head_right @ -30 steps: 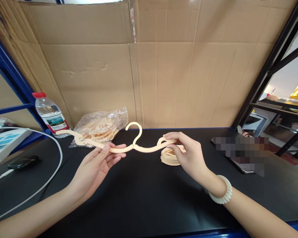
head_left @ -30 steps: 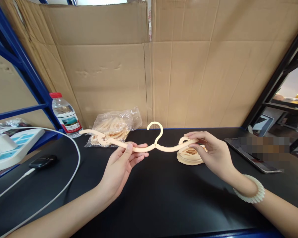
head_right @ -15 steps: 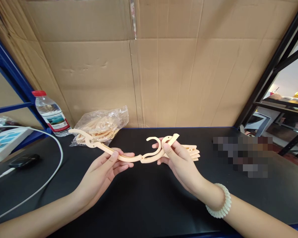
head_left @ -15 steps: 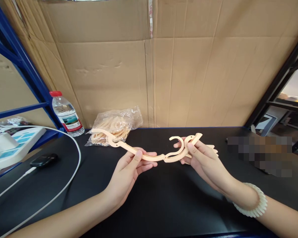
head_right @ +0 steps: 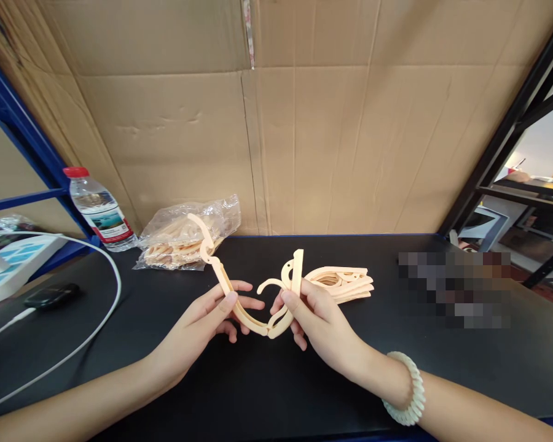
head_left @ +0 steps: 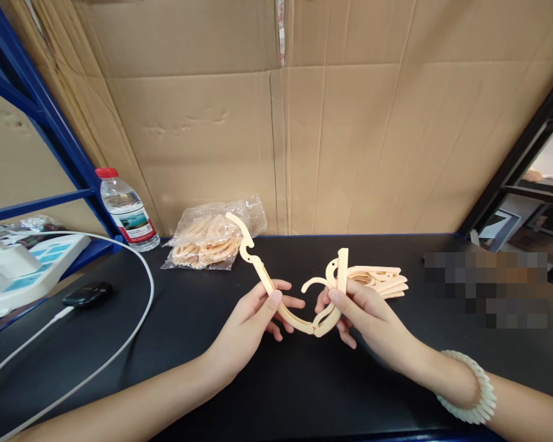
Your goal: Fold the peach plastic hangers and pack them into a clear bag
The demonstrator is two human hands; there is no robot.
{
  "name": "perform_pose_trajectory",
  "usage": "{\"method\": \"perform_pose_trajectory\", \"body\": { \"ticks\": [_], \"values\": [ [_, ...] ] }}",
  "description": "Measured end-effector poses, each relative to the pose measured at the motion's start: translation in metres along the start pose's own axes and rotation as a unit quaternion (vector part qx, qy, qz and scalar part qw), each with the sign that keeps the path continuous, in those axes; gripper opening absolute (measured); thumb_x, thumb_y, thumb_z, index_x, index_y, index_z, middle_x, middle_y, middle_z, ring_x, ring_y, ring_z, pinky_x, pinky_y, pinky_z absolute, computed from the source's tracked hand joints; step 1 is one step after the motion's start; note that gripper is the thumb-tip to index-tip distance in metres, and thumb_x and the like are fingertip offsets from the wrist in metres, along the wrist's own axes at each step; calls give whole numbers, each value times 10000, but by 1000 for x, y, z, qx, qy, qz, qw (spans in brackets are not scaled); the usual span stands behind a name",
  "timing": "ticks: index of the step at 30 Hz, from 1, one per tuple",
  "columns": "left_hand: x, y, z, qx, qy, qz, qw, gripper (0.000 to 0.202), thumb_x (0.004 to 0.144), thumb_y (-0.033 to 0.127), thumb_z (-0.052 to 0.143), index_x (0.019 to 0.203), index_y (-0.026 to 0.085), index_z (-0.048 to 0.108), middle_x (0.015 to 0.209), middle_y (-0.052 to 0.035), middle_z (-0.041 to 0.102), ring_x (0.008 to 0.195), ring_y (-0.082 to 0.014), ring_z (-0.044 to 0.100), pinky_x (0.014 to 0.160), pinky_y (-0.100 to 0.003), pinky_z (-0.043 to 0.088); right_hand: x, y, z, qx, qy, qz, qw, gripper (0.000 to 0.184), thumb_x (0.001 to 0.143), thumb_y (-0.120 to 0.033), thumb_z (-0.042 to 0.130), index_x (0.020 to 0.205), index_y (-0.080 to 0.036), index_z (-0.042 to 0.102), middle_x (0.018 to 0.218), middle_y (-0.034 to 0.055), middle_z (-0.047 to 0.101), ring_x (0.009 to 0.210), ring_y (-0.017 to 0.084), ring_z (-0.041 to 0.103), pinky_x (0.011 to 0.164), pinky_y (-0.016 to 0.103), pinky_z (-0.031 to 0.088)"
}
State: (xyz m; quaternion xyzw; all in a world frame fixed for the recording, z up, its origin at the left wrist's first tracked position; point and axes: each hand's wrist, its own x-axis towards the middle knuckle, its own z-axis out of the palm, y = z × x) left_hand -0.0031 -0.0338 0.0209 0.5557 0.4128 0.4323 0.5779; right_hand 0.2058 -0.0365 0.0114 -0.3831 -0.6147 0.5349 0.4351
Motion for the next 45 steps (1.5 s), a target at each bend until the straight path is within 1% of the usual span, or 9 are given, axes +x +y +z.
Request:
{"method": "perform_pose_trajectory", "body": {
  "ticks": [9, 13, 18, 20, 23, 28, 34, 40, 45],
  "values": [
    [-1, 7, -1, 82, 23, 83, 993, 425, 862, 361, 609, 1247, 188, 562, 860, -7, 573, 693, -125, 578, 636, -261, 539, -6, 1, 2, -49, -4, 30, 998, 396, 933, -530, 451, 832, -165, 566, 694, -14, 531, 438, 30, 371, 387, 178, 295],
    [-1, 8, -2, 54, 57, 126, 989, 668, 831, 269, 661, 1418, 244, 345, 872, 0, 610, 833, -152, 614, 731, -270, 547, -7, 1, 3, -42, -3, 31, 999, 406, 928, -537, 458, 821, -162, 569, 657, -23, 495, 442, 34, 352, 381, 177, 261],
    [4, 9, -7, 12, 100, 167, 981, 871, 790, 209, 703, 1479, 341, 186, 891, 25, 602, 734, -115, 619, 658, -244, 560, -3, -2, -1, 24, 53, -3, 998, 376, 914, -504, 513, 795, -155, 586, 686, 7, 543, 475, 48, 366, 371, 169, 280],
    [6, 8, -9, 4, 112, 177, 978, 815, 799, 213, 694, 1467, 348, 246, 876, 34, 578, 734, -108, 608, 647, -239, 570, -1, -5, -4, 68, 103, -34, 992, 349, 911, -484, 532, 804, -158, 593, 722, 24, 575, 496, 59, 396, 375, 173, 321],
    [6, 5, -9, 19, 111, 166, 980, 526, 820, 248, 676, 1319, 283, 513, 909, 18, 579, 775, -112, 613, 718, -267, 594, 2, -8, -7, 128, 163, -64, 976, 304, 902, -458, 559, 829, -166, 597, 812, 43, 610, 538, 76, 452, 406, 195, 403],
    [4, 4, -10, 71, 99, 168, 978, 192, 837, 275, 665, 1010, 202, 706, 968, -19, 610, 791, -130, 662, 780, -275, 598, 2, -8, -7, 156, 175, -68, 970, 276, 899, -429, 575, 824, -164, 597, 819, 48, 611, 555, 85, 477, 419, 208, 442],
    [5, 2, -13, 55, 105, 179, 977, 172, 818, 258, 690, 983, 225, 724, 1069, -15, 580, 797, -112, 663, 761, -240, 588, 1, -9, -10, 138, 158, -56, 976, 285, 902, -444, 565, 830, -170, 596, 824, 39, 611, 570, 88, 510, 424, 203, 460],
    [3, 4, -7, 2, 75, 127, 989, 554, 758, 183, 752, 1259, 280, 537, 896, 20, 656, 819, -118, 659, 773, -229, 556, -3, -2, -3, 42, 41, -13, 998, 321, 915, -456, 538, 820, -156, 602, 768, 9, 573, 480, 46, 488, 376, 162, 444],
    [-3, 5, -2, 19, -12, 108, 994, 231, 760, 162, 733, 973, 174, 642, 886, -21, 688, 855, -140, 656, 819, -253, 545, -7, 5, 8, -12, -39, 0, 999, 336, 919, -475, 512, 855, -154, 586, 790, 8, 567, 471, 40, 521, 380, 147, 468]
  ]
}}
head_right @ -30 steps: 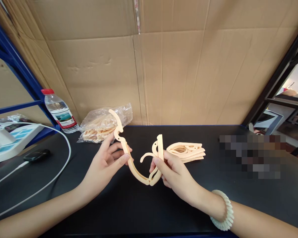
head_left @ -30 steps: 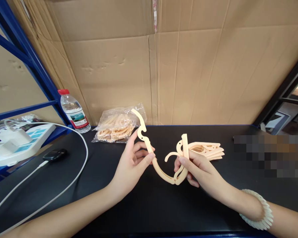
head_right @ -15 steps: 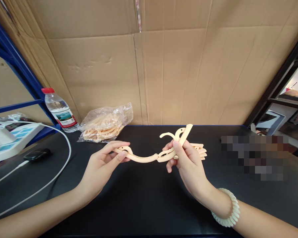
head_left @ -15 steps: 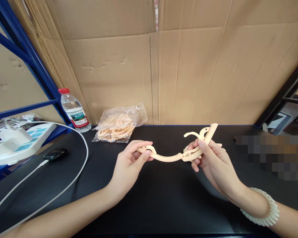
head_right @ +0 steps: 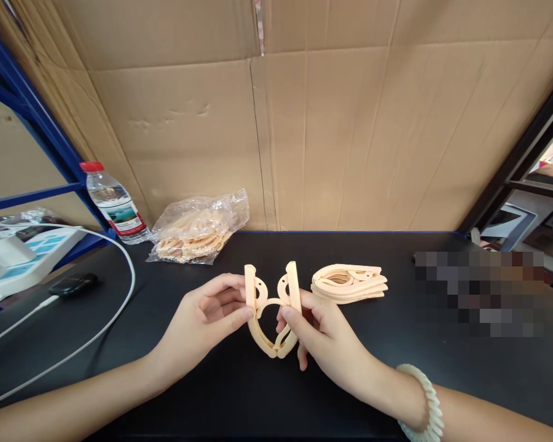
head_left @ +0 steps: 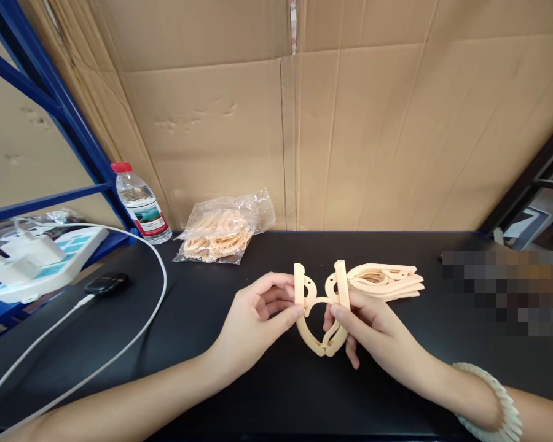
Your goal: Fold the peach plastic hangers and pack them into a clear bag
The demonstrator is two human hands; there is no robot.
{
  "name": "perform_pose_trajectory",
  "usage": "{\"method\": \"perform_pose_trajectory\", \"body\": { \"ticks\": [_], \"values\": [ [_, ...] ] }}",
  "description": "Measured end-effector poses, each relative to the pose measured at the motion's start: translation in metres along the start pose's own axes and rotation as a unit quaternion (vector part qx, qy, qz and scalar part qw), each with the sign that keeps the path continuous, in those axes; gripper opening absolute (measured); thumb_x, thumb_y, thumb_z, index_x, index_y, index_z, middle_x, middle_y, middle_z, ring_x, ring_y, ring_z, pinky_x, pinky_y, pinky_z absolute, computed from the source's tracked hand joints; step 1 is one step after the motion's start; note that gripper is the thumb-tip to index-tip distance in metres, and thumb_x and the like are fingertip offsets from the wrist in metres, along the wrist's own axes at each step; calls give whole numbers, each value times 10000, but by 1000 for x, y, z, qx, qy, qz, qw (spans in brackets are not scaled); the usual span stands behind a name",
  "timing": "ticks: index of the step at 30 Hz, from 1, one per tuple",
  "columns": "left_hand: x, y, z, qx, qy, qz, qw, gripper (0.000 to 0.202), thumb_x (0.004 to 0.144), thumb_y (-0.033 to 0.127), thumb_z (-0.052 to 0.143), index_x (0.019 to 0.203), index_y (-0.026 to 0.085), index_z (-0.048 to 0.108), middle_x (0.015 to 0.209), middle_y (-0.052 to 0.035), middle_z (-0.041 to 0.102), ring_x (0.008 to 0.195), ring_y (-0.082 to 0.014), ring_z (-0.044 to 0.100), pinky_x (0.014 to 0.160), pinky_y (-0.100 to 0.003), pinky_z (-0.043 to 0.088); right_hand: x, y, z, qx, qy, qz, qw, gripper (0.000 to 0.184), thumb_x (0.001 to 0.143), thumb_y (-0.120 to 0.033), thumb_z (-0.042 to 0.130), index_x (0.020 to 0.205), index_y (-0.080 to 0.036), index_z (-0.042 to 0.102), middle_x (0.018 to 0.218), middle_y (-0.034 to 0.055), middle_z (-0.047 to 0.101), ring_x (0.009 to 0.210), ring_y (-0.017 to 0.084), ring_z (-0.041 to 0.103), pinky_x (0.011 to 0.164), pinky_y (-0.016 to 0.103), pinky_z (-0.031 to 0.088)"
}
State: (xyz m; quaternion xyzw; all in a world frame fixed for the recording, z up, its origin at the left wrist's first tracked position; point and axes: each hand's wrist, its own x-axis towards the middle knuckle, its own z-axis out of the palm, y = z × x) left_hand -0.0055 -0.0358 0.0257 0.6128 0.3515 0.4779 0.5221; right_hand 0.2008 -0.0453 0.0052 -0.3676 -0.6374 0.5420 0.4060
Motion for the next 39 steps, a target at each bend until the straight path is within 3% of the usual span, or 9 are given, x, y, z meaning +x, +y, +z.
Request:
{"method": "perform_pose_trajectory", "body": {
  "ticks": [5, 10, 22, 27, 32, 35, 39],
  "values": [
    [-2, -4, 2, 52, -16, -22, 998, 212, 813, 221, 684, 1020, 195, 646, 956, -33, 679, 858, -162, 646, 757, -268, 556, 0, -1, 2, -8, 4, -9, 1000, 342, 905, -485, 526, 855, -152, 585, 794, 10, 556, 486, 46, 523, 379, 149, 484],
    [-6, -10, 4, 65, -50, -24, 996, 201, 872, 275, 619, 1060, 217, 655, 979, -35, 674, 866, -185, 660, 787, -314, 558, -1, 1, 2, -17, 5, -13, 1000, 318, 911, -465, 525, 885, -158, 604, 808, 19, 566, 504, 59, 541, 382, 153, 489],
    [-4, -9, 5, 77, -43, 10, 996, 255, 898, 255, 569, 1135, 230, 660, 1082, -50, 665, 867, -190, 671, 809, -329, 565, -2, -1, 6, -48, 40, -13, 998, 338, 903, -481, 525, 834, -159, 604, 778, 12, 560, 447, 43, 490, 349, 154, 456],
    [-5, -7, 6, 92, -44, 22, 995, 215, 905, 261, 561, 1084, 217, 671, 986, -38, 678, 849, -183, 656, 769, -298, 565, -2, 0, 6, -56, 55, -15, 997, 361, 904, -491, 517, 832, -150, 614, 760, 8, 552, 417, 36, 475, 334, 158, 433],
    [-4, -5, 7, 83, -50, 17, 995, 218, 909, 282, 557, 1090, 217, 658, 1020, -45, 661, 869, -189, 653, 777, -307, 566, -1, 3, 5, -58, 72, -18, 996, 351, 902, -484, 526, 844, -151, 621, 755, 12, 562, 429, 55, 502, 333, 172, 433],
    [-5, -4, 7, 91, -65, 16, 994, 249, 912, 282, 550, 1135, 235, 649, 1020, -47, 659, 868, -187, 650, 782, -309, 560, -1, 5, 5, -56, 54, -16, 997, 340, 907, -476, 522, 871, -153, 619, 785, 20, 575, 433, 53, 503, 331, 168, 424],
    [-6, -2, 9, 123, -87, 16, 988, 225, 906, 300, 557, 1074, 232, 690, 934, -48, 636, 830, -186, 635, 734, -292, 545, -2, 4, 7, -42, -17, -9, 999, 346, 906, -487, 518, 951, -161, 624, 819, 27, 575, 487, 69, 527, 355, 168, 450]
  ]
}}
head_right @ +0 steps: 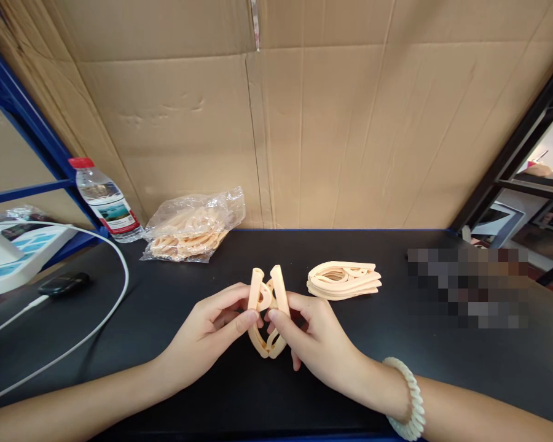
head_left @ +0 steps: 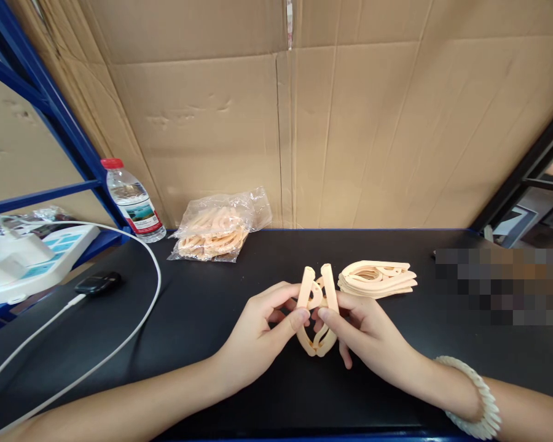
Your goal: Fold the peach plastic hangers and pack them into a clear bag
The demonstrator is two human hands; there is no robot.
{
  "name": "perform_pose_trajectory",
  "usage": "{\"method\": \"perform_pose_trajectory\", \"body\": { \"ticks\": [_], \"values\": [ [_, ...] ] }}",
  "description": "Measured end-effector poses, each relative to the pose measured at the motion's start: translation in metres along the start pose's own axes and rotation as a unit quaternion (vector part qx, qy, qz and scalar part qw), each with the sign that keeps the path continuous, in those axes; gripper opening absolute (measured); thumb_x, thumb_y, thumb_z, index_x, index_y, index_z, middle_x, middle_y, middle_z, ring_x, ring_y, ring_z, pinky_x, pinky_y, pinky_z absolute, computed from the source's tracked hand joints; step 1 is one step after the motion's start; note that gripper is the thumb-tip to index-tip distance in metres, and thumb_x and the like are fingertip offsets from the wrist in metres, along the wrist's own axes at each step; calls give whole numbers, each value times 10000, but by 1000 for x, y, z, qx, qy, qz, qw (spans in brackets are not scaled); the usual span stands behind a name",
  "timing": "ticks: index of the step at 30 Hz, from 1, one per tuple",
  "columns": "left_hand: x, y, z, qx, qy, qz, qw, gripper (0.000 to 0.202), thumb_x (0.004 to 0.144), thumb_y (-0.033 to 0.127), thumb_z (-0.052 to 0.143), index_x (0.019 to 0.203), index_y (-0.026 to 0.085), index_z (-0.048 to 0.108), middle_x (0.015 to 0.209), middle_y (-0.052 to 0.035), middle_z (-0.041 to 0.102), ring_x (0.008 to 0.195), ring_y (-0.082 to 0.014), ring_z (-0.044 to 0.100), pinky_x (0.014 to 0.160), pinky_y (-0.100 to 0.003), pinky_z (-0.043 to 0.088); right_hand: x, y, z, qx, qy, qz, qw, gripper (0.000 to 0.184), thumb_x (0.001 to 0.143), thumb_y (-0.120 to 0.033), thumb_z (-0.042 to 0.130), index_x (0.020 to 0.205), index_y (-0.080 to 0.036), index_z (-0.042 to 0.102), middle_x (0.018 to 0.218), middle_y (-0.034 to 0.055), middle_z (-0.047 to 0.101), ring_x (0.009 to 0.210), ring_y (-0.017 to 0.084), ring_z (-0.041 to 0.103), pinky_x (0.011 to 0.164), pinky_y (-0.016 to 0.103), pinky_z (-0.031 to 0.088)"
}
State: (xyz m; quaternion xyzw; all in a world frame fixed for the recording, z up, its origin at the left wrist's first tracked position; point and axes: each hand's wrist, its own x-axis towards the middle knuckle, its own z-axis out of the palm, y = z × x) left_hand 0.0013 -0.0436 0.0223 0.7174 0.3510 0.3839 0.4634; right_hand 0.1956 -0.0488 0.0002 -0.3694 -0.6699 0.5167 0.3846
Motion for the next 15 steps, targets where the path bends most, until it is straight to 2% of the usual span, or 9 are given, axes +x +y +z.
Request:
{"method": "perform_pose_trajectory", "body": {
  "ticks": [3, 7, 12, 15],
  "values": [
    [-1, 0, 1, 26, 3, -1, 1000, 207, 901, 305, 558, 1038, 227, 692, 910, -43, 621, 793, -175, 622, 681, -272, 525, -1, -1, 1, 16, -44, -1, 999, 362, 900, -502, 521, 1000, -168, 617, 834, 22, 560, 510, 73, 522, 386, 179, 470],
    [-1, 0, 3, 48, 25, -1, 999, 176, 902, 303, 546, 976, 209, 676, 911, -41, 627, 795, -170, 604, 662, -257, 499, -1, -5, 2, -14, -50, -11, 999, 329, 913, -482, 512, 964, -176, 623, 753, -4, 533, 499, 70, 465, 401, 176, 426],
    [-2, 3, 2, 82, 31, 9, 996, 182, 895, 304, 538, 897, 185, 675, 829, -27, 596, 740, -155, 562, 646, -254, 464, 1, -15, 1, -68, -47, -78, 993, 257, 889, -429, 582, 924, -194, 679, 784, 31, 592, 712, 147, 547, 606, 239, 502],
    [-2, 4, 0, 108, 39, 19, 993, 171, 890, 269, 527, 907, 192, 678, 797, -11, 577, 695, -138, 534, 616, -242, 436, 1, -17, -3, -63, -12, -60, 996, 254, 875, -427, 601, 920, -183, 656, 762, 24, 557, 629, 116, 500, 493, 203, 465]
  ]
}}
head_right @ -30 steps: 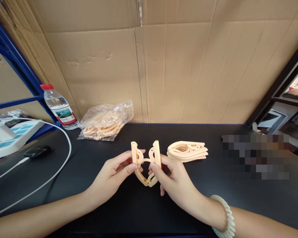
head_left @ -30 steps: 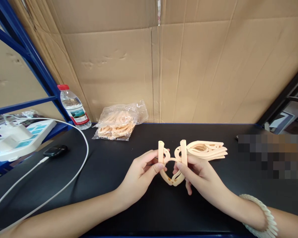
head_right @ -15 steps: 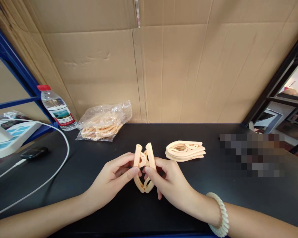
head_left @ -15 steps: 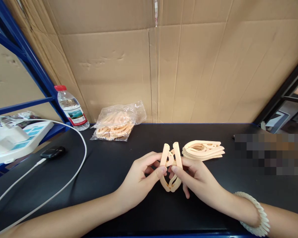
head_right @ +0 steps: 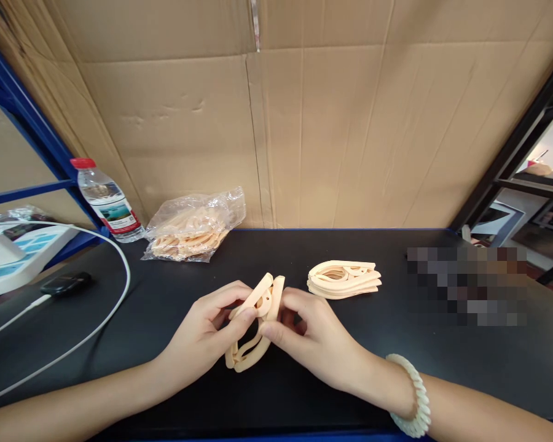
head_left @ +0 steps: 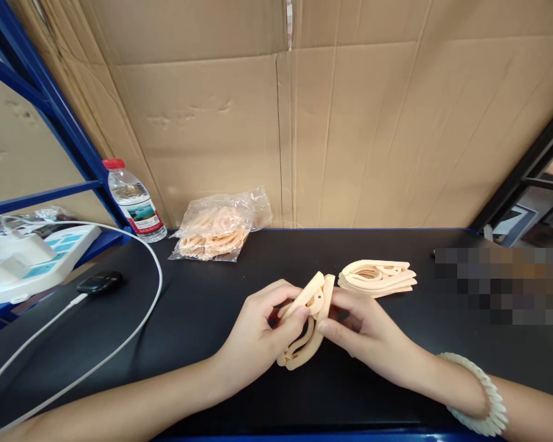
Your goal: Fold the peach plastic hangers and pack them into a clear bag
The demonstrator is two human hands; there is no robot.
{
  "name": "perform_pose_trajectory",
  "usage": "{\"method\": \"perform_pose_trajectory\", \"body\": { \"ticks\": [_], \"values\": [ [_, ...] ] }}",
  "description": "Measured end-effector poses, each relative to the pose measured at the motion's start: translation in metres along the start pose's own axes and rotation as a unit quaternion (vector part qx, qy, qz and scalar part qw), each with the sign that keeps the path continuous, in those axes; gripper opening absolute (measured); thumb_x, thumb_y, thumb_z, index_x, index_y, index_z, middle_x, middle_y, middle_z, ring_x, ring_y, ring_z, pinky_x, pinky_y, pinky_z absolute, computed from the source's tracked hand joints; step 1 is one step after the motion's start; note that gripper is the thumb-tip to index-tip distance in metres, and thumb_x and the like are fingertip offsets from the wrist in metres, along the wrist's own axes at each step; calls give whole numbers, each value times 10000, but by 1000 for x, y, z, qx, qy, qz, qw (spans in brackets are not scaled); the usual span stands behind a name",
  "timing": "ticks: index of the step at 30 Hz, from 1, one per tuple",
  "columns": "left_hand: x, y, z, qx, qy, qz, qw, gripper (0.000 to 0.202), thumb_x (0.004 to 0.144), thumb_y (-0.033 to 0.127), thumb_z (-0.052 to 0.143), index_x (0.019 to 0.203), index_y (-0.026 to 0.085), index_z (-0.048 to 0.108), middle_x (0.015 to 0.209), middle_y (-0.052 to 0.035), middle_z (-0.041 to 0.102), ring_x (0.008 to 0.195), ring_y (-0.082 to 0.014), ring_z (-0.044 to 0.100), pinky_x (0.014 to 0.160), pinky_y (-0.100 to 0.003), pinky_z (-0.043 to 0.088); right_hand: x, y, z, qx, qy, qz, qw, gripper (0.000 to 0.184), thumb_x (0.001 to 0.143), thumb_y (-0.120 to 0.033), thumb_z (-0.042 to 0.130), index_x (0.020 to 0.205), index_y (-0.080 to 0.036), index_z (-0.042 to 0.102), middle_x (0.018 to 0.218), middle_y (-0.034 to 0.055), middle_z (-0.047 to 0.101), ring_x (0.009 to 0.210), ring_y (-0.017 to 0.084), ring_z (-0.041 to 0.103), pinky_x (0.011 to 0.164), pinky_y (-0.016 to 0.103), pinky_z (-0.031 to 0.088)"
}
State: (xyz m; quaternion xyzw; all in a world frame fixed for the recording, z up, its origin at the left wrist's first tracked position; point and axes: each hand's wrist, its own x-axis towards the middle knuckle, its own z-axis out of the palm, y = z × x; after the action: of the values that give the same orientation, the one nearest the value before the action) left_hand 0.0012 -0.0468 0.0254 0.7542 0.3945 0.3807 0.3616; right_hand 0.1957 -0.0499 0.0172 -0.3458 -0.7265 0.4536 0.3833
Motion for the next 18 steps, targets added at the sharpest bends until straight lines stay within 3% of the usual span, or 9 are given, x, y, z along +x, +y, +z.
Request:
{"method": "perform_pose_trajectory", "body": {
  "ticks": [3, 7, 12, 18],
  "values": [
    [1, 0, -1, 40, 8, 15, 999, 149, 872, 226, 533, 876, 195, 678, 769, 1, 571, 656, -122, 522, 595, -231, 414, 0, 1, -4, 62, 28, 25, 997, 277, 889, -427, 578, 1033, -192, 607, 756, 2, 516, 563, 85, 468, 393, 163, 429],
    [1, 1, 0, 80, -34, 45, 995, 149, 877, 237, 535, 845, 182, 670, 800, -13, 592, 698, -128, 561, 641, -235, 427, -2, 0, -6, 77, 39, 16, 996, 335, 889, -380, 591, 1193, -245, 560, 804, -3, 533, 572, 86, 533, 391, 165, 473],
    [0, 4, 0, 86, -50, 35, 994, 185, 902, 277, 519, 856, 178, 669, 820, -20, 596, 731, -135, 579, 666, -237, 439, -2, 1, -5, 47, 49, 7, 998, 201, 890, -360, 591, 993, -201, 657, 721, -10, 544, 506, 72, 533, 364, 154, 453],
    [5, -3, -4, -4, -50, -45, 998, 211, 894, 314, 544, 1064, 217, 623, 911, -18, 653, 793, -163, 632, 686, -258, 487, 4, 2, -17, 86, 95, 31, 991, 244, 876, -398, 608, 990, -183, 637, 537, -47, 529, 450, 96, 542, 376, 192, 488]
  ]
}}
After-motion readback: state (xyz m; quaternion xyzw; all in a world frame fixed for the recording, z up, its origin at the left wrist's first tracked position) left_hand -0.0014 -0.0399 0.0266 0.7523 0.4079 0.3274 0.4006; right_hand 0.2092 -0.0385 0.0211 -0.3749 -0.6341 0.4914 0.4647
